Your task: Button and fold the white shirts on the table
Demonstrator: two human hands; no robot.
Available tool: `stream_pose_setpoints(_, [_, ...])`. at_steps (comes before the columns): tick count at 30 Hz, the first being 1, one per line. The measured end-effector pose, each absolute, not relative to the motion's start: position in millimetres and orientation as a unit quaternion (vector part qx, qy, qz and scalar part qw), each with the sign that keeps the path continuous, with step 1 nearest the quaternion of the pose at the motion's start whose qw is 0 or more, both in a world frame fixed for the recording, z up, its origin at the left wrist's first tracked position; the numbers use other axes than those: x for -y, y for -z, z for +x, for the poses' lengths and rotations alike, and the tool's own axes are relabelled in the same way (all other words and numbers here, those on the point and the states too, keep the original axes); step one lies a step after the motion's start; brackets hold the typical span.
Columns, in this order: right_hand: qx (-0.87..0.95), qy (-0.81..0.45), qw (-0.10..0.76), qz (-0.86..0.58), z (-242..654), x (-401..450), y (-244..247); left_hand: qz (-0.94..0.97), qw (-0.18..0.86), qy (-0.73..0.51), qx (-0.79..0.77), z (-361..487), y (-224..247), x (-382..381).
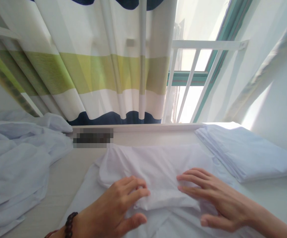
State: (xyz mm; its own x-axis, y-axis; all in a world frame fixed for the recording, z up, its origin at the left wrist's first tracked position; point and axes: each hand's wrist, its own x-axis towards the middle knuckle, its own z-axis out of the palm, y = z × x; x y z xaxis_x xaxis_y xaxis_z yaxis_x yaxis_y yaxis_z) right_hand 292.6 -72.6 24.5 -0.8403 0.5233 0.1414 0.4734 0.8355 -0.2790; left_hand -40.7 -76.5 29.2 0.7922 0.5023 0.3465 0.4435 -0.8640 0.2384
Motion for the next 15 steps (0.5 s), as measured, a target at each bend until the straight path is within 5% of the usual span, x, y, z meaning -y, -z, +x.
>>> stream_pose_setpoints(8, [0.877, -0.263, 0.123, -0.383, 272, 71, -26, 0.879, 0.257, -0.069, -0.395, -28, -45, 64])
stream_pose_setpoints(15, [0.801, -0.401, 0.184, -0.405, 279, 60, -6, 0.851, 0.313, -0.060, -0.417, -33, -37, 53])
